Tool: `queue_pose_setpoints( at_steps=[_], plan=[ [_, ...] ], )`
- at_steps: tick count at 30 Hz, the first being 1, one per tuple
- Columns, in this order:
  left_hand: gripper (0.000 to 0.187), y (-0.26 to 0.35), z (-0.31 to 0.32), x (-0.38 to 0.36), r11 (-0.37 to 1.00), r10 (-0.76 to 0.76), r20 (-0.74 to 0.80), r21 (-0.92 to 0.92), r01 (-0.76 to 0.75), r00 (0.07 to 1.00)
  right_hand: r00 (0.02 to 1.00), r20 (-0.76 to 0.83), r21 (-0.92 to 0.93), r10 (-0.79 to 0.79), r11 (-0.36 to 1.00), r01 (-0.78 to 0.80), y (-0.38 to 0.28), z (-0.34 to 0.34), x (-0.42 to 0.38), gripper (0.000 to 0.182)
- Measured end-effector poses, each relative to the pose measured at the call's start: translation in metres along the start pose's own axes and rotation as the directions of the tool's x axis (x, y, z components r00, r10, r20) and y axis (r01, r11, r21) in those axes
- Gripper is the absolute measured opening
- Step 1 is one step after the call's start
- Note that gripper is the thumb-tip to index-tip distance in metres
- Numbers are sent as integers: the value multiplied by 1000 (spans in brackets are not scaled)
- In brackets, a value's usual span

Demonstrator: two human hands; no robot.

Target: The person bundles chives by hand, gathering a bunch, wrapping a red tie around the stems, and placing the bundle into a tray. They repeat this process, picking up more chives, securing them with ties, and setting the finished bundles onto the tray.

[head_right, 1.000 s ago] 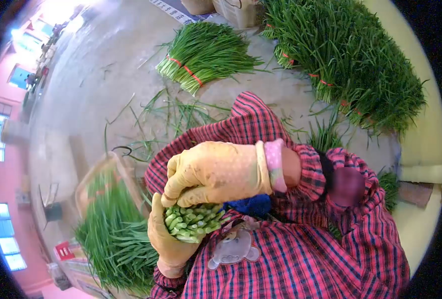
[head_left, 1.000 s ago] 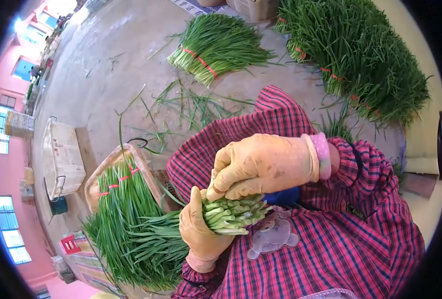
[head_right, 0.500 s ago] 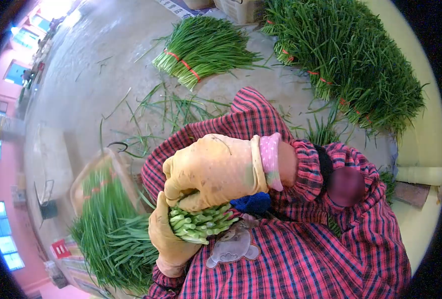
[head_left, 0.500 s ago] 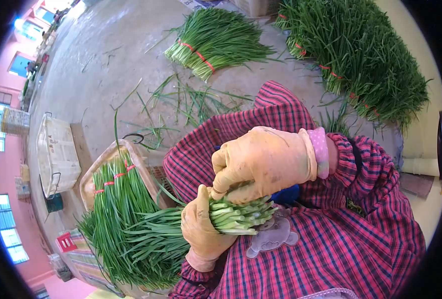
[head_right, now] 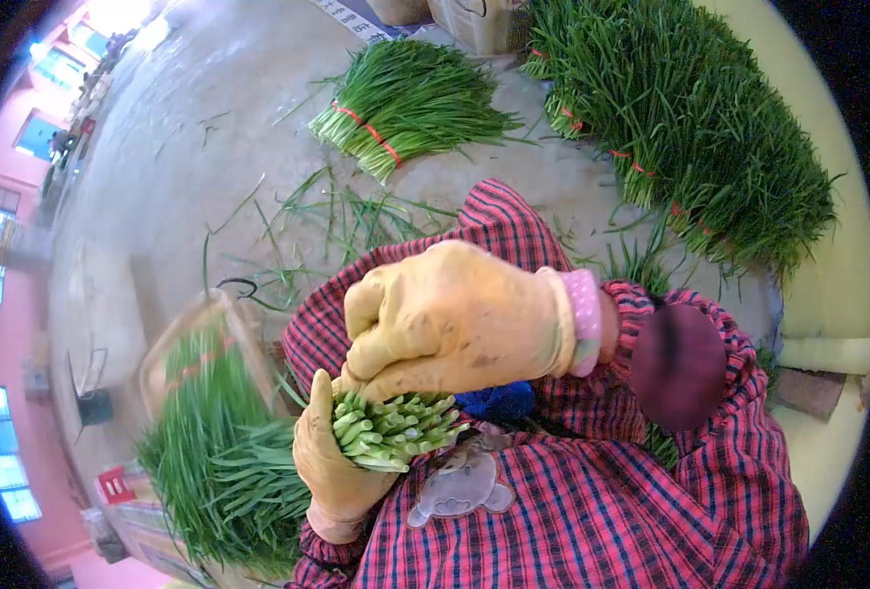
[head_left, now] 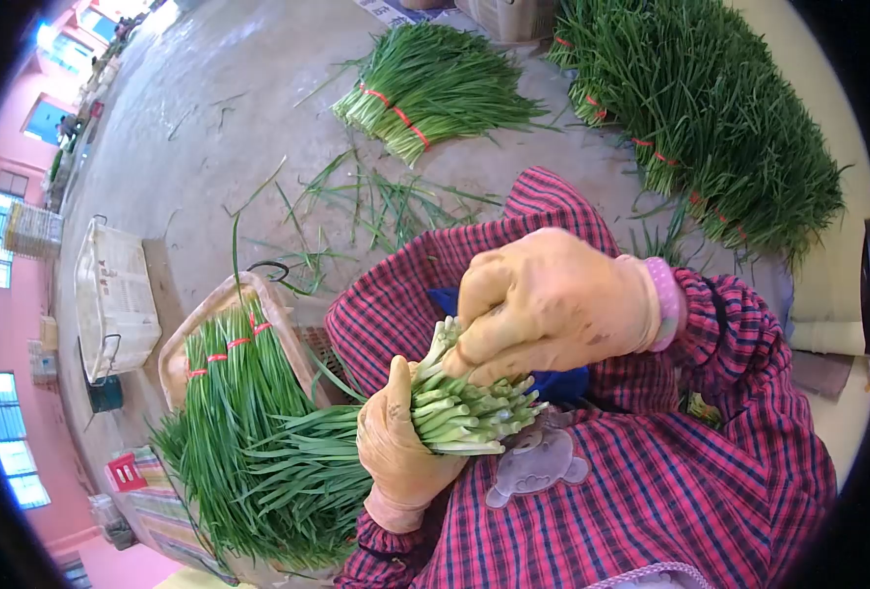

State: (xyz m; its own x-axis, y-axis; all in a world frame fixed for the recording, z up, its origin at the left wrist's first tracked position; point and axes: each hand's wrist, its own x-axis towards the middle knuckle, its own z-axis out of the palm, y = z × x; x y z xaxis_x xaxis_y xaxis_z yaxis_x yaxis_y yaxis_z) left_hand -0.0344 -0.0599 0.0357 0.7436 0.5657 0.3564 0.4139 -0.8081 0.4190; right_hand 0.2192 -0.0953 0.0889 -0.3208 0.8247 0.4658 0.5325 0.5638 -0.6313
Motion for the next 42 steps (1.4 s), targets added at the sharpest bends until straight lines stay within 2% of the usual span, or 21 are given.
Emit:
queue_pose_setpoints(
  at_steps=[3, 4, 5, 6, 8, 9, 10, 11, 14, 15, 16, 17, 18, 20, 22, 23, 24, 26, 31, 36, 42],
  plan=[
    [116, -5, 4, -5, 999, -37, -12, -30, 37, 999, 996, -65, 141, 57, 989, -48, -7, -33, 1, 15],
    [116, -5, 4, -5, 998, -40, -10, -39, 40, 999, 990, -113, 39, 85, 996, -81, -14, -52, 0, 16],
    [117, -5, 4, -5, 998, -44, -6, -49, 43, 999, 972, -220, -27, 86, 995, -94, -16, -69, -5, 19],
    [117, -7, 6, -5, 997, -44, -16, -57, 43, 999, 927, -343, 119, 152, 986, -118, -14, -86, -12, 15],
    [117, -7, 7, -6, 997, -39, -23, -67, 37, 999, 820, -542, 101, 181, 984, -150, -12, -124, -25, 17],
    [116, -7, 7, -5, 997, -31, -21, -72, 29, 999, 595, -764, 200, 251, 968, -151, 12, -154, -57, 17],
    [116, -6, 6, -4, 997, -25, -25, -74, 23, 999, 836, -543, 49, 81, 997, -65, -3, -171, -30, 18],
    [114, -5, 5, -3, 998, -28, -9, -64, 27, 1000, 836, -544, 43, 78, 997, -65, -6, -167, -20, 18],
    [111, -2, 4, -3, 998, -25, 0, -50, 25, 1000, 409, -904, 81, 124, 989, -120, -8, -157, -1, 22],
    [110, -2, 5, -3, 999, -23, -9, -47, 22, 1000, 399, -917, -15, 20, 996, -85, -7, -137, 5, 23],
    [110, -1, 4, -3, 999, -23, -4, -44, 23, 1000, 370, -917, 101, 147, 985, -142, -17, -122, 12, 18],
    [110, -1, 4, -3, 999, -24, 0, -37, 24, 1000, 427, -878, 153, 216, 972, -177, -16, -115, 21, 11],
    [110, -1, 2, -3, 999, -25, 3, -30, 25, 1000, 814, -569, -327, -117, 941, -93, 18, -114, 2, 27],
    [110, 0, 3, -4, 1000, -27, 1, -16, 27, 1000, 857, -499, 137, 127, 988, -67, 18, -48, 26, 37],
    [110, -1, 3, -4, 999, -33, -2, -8, 33, 999, 949, -183, 210, 257, 953, -218, 2, -18, 24, 45],
    [110, 0, 2, -4, 1000, -30, -1, 1, 30, 1000, 986, -145, 67, 83, 995, -74, 8, -9, 21, 48],
    [110, 0, 2, -4, 1000, -28, -2, 10, 28, 1000, 998, -52, 127, 31, 992, -24, 9, -4, 16, 42],
    [110, 0, 3, -4, 999, -37, -7, 12, 37, 999, 979, 121, 306, 163, 932, -193, 5, 2, 6, 29],
    [111, -1, 7, -2, 1000, -16, -7, -9, 16, 1000, 923, 258, 349, 284, 864, -363, 0, 7, -2, 26],
    [114, 1, 10, -3, 999, -19, 9, 27, 19, 1000, 776, 514, 332, 365, 750, -573, 10, -2, 7, 24],
    [106, 2, 14, -8, 1000, -7, 13, 29, 7, 1000, 804, 535, 335, 260, 808, -484, 20, 1, 6, 22]
  ],
)
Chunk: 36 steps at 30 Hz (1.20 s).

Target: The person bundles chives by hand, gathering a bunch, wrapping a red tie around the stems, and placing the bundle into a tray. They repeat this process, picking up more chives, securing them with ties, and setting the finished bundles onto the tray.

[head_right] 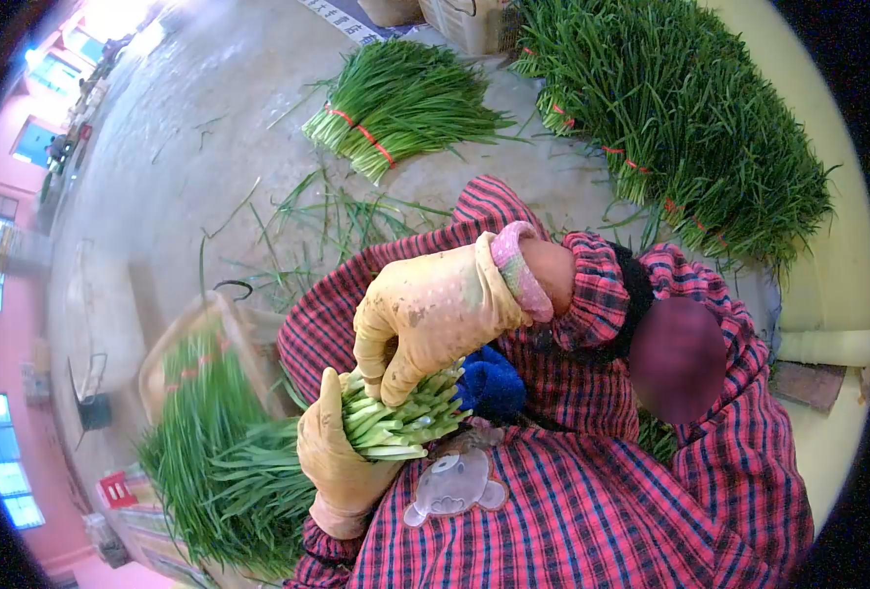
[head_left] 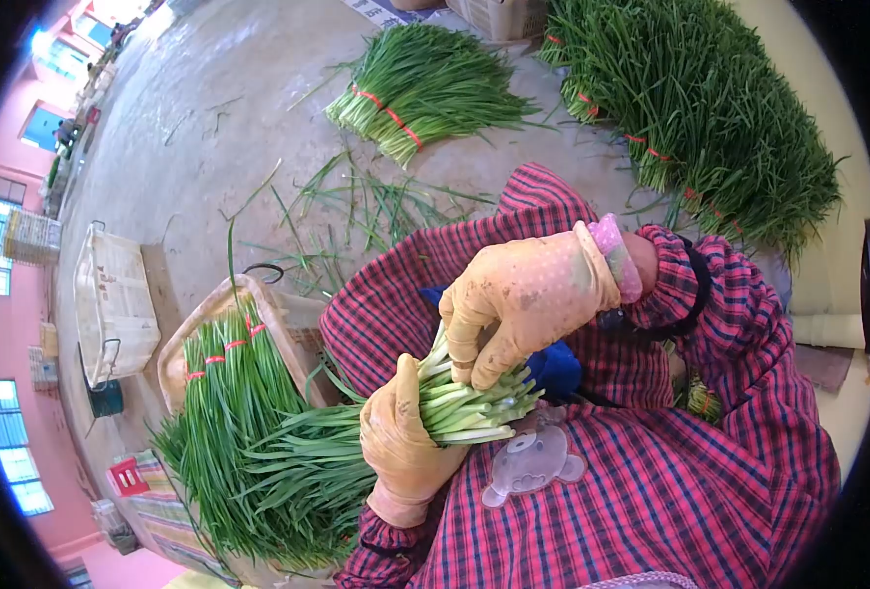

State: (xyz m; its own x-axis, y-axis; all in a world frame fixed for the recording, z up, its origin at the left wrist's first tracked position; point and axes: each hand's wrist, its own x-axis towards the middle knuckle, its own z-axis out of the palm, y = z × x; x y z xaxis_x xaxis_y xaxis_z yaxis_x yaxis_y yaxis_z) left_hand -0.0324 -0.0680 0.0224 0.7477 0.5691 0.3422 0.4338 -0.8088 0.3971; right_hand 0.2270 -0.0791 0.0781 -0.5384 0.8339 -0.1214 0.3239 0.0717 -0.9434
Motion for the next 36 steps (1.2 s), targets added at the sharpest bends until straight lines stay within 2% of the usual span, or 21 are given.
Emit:
queue_pose_setpoints(
  at_steps=[5, 8, 10, 11, 12, 13, 15, 17, 19, 21, 23, 24, 25, 26, 28, 29, 31, 32, 33, 35, 36],
  plan=[
    [103, 0, 1, -1, 1000, -11, 7, 4, 11, 1000, 1000, 5, 81, 30, 996, -30, 5, 1, -3, 21],
    [103, 0, 1, -1, 1000, -17, 10, 7, 17, 1000, 985, -166, -297, -51, 955, -1, -15, 11, -7, 19],
    [104, 0, 2, 0, 1000, -19, 13, 0, 19, 1000, 939, -288, -576, -189, 817, -12, -20, 28, -6, 13],
    [112, 0, 2, 0, 999, -18, 18, 28, 17, 1000, 938, -289, -578, -190, 816, -13, -20, 28, -7, 13],
    [119, 0, 1, 1, 998, -18, 24, 56, 16, 1000, 919, -281, -719, -276, 695, -11, -20, 29, -8, 13],
    [119, 0, 1, 1, 998, -17, 24, 57, 16, 1000, 898, -256, -833, -358, 553, -17, -22, 28, -9, 13],
    [119, 0, 1, 1, 999, 1, 25, 32, -2, 1000, 865, -296, -867, -406, 494, -65, -31, 13, -18, 13],
    [113, 3, -1, 3, 1000, -12, 12, 21, 12, 1000, 799, -390, -834, -458, 544, -94, -44, -11, -33, 8],
    [106, 4, 0, 3, 1000, -21, 2, 2, 21, 1000, 779, -415, -816, -470, 570, -90, -54, -39, -52, 6],
    [106, 3, 1, 3, 1000, -24, 8, 3, 24, 1000, 771, -510, -746, -381, 643, -176, -67, -66, -72, 4],
    [107, 4, 0, 3, 1000, -25, 8, -1, 25, 1000, 605, -747, -577, -276, 721, -384, -74, -85, -87, 9],
    [107, 4, 0, 3, 1000, -29, 10, -1, 29, 1000, 600, -740, -565, -305, 765, -308, -72, -106, -97, 4],
    [107, 3, 0, 2, 1000, -28, 10, -1, 28, 1000, 592, -733, -551, -335, 803, -227, -73, -121, -99, 6],
    [108, 2, 0, 1, 1000, -20, 4, 4, 20, 1000, 591, -734, -550, -335, 804, -227, -73, -125, -101, 6],
    [109, 2, 0, 0, 1000, -11, -1, 10, 11, 1000, 196, -912, -410, -362, 774, -482, -75, -130, -98, 5],
    [114, 2, 0, 0, 999, -12, 2, 32, 12, 1000, 194, -912, -409, -361, 775, -482, -73, -124, -88, 5],
    [119, 3, 0, 0, 998, -12, 10, 56, 12, 1000, 283, -718, -683, -636, 564, -464, -55, -96, -58, 5],
    [119, 2, 0, 0, 998, -3, 5, 56, 3, 1000, 354, -775, -618, -524, 745, -250, -36, -86, -48, 6],
    [119, 2, 1, 0, 998, 5, -1, 56, -5, 1000, 447, -792, -479, -416, 877, -33, -22, -77, -40, 16],
    [119, 3, 0, 1, 998, 7, 1, 67, -7, 1000, 735, -625, -448, -261, 891, -64, -25, -43, -30, 19],
    [119, 3, -1, 1, 997, 8, -2, 77, -8, 1000, 809, -484, -421, -334, 899, 120, -12, -32, -24, 20]
  ],
)
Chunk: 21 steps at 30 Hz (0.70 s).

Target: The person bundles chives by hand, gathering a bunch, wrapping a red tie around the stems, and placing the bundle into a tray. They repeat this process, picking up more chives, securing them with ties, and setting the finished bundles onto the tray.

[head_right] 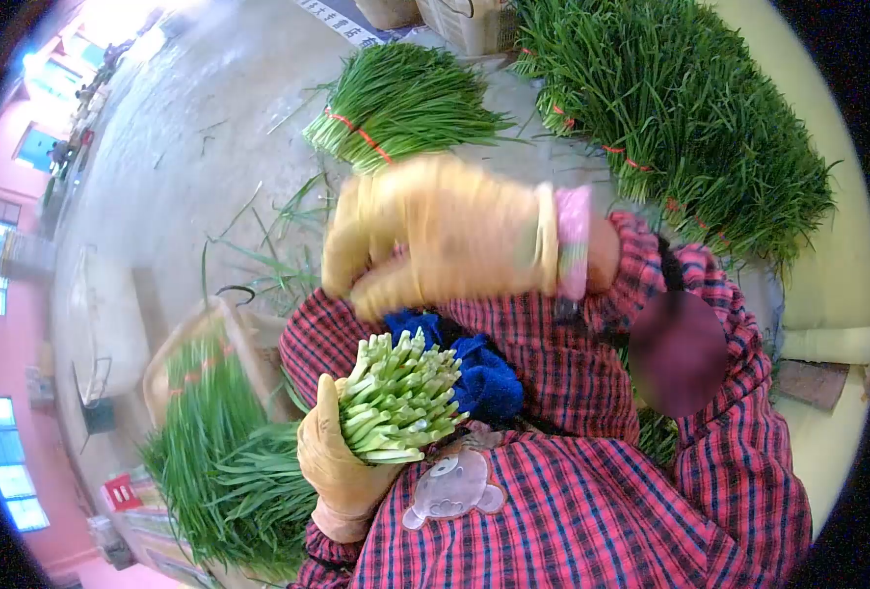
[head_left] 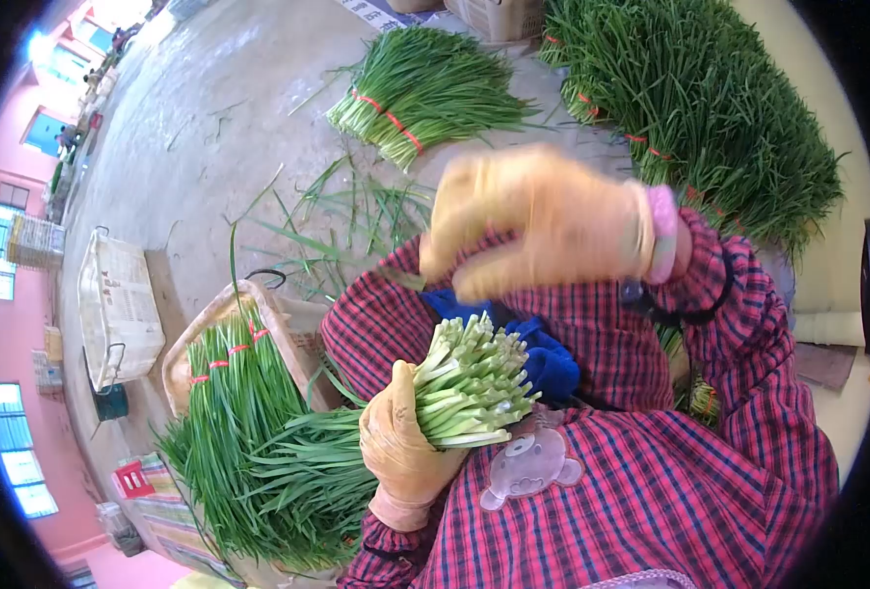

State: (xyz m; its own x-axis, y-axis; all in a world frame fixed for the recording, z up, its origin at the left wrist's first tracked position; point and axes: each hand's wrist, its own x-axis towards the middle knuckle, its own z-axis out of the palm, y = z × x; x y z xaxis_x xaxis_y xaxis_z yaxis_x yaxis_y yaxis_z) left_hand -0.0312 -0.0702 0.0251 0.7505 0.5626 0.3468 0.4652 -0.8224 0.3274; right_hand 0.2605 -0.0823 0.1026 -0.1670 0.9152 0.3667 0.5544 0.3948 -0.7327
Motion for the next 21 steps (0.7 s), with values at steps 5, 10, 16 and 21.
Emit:
queue_pose_setpoints(
  at_steps=[5, 10, 16, 21],
  plan=[
    [115, -1, 1, -1, 999, -10, -9, -39, 9, 1000, 922, 369, 201, -120, 979, 47, -5, 32, -15, 28],
    [119, -1, 0, 1, 999, 15, -33, -40, -16, 999, 915, 381, 15, -131, 991, 135, -9, 39, -7, 22],
    [116, 2, -3, 1, 999, -20, -36, -39, 19, 999, 910, 339, -89, -239, 955, 284, -7, 43, -3, 21],
    [113, 0, 0, 0, 999, 12, -56, -50, -15, 998, 947, 285, 150, -150, 982, 110, -2, 47, -13, 17]
  ],
)
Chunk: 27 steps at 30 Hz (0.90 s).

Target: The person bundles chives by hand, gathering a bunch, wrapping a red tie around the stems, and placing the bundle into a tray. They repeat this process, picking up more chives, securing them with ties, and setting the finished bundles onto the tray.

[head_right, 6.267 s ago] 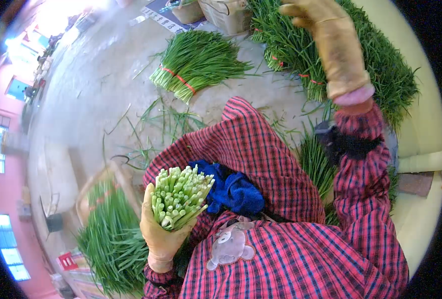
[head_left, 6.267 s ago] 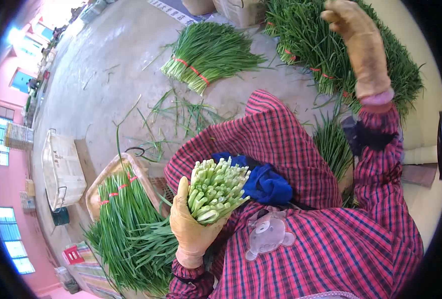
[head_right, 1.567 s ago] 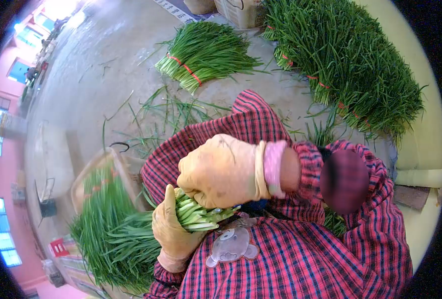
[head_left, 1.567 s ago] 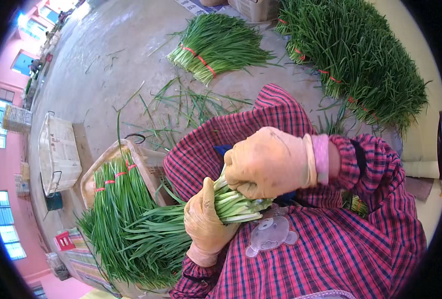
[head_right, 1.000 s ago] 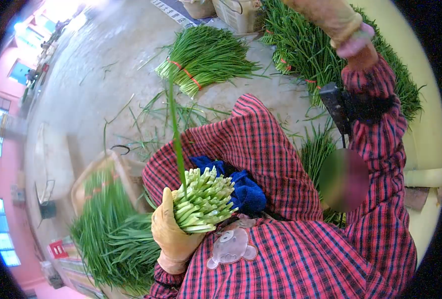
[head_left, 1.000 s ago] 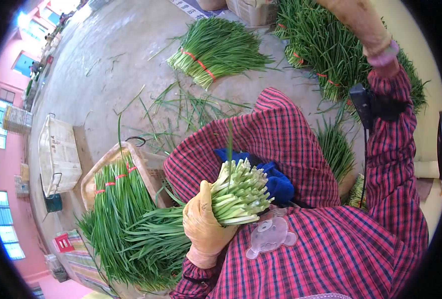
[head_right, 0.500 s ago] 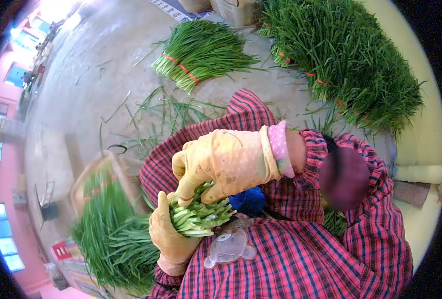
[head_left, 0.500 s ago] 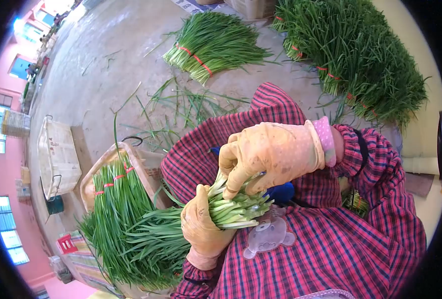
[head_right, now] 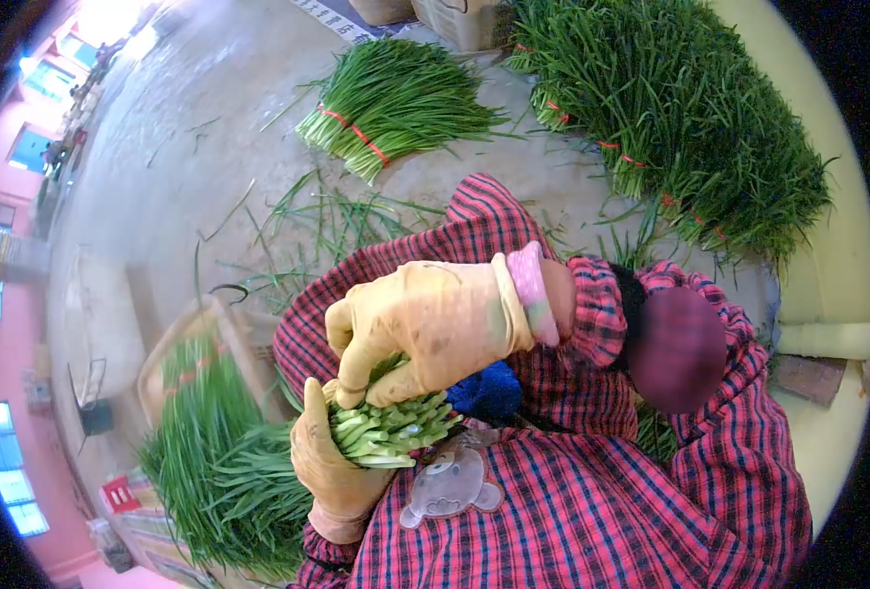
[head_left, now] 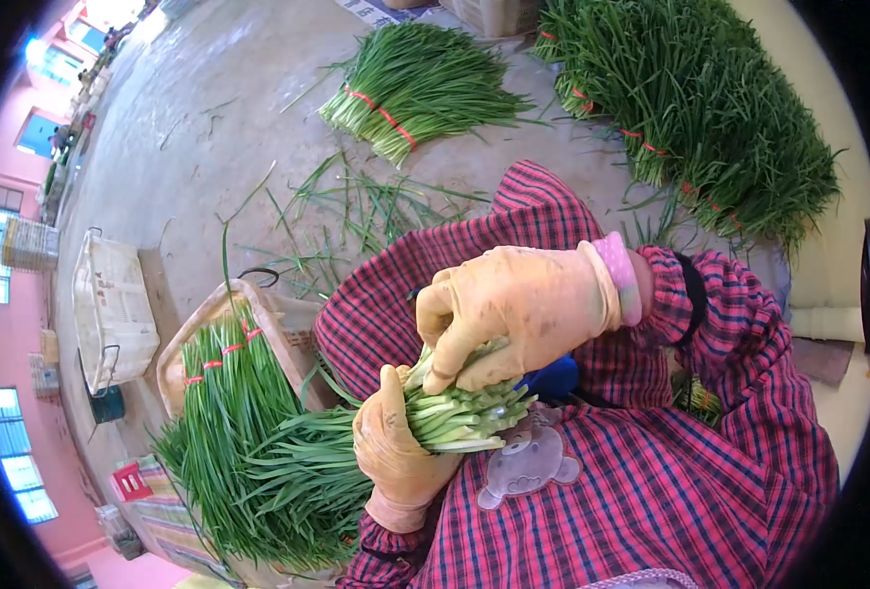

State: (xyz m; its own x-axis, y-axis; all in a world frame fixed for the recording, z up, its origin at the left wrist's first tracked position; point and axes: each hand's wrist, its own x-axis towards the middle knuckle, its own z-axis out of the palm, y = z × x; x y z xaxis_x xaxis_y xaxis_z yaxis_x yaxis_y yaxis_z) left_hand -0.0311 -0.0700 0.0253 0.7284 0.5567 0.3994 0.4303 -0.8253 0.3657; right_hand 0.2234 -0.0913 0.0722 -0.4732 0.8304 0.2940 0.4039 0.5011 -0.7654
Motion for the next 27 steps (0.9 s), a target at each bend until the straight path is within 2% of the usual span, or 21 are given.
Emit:
queue_pose_setpoints(
  at_steps=[1, 5, 8, 13, 17, 19, 22, 26, 27],
  plan=[
    [113, 0, 0, 0, 1000, 0, 0, 0, 0, 1000, 999, -3, 88, 43, 995, -43, 1, 0, -1, 17],
    [115, 1, -1, 0, 1000, 1, 22, -15, -1, 1000, 997, 61, 99, 50, 994, -56, 1, -4, 0, 20],
    [116, 1, -1, 1, 1000, 1, 24, -10, 0, 1000, 997, 82, 27, 6, 1000, -8, 1, -4, 3, 18],
    [113, 2, -1, -2, 999, -43, 40, -20, 44, 998, 998, 59, -288, -34, 956, 50, -7, 4, 6, 19],
    [117, 2, -1, 0, 1000, -29, 44, -8, 30, 999, 997, 75, -261, 6, 965, 14, -1, 5, 0, 19],
    [120, 1, 0, 1, 1000, -14, 30, -2, 14, 999, 994, 73, 97, 83, 991, -89, 2, 2, -6, 28],
    [120, 1, 2, 0, 1000, -10, 27, 0, 10, 1000, 988, 127, 55, 85, 994, -93, 0, -3, -5, 29],
    [120, 2, 3, 0, 1000, 1, 22, 15, -2, 1000, 989, 121, -2, 90, 996, -90, -1, -3, -2, 27],
    [119, 2, 2, 0, 1000, -1, 24, 15, 1, 1000, 989, 123, -80, 83, 994, -73, -2, -1, -1, 24]
  ],
)
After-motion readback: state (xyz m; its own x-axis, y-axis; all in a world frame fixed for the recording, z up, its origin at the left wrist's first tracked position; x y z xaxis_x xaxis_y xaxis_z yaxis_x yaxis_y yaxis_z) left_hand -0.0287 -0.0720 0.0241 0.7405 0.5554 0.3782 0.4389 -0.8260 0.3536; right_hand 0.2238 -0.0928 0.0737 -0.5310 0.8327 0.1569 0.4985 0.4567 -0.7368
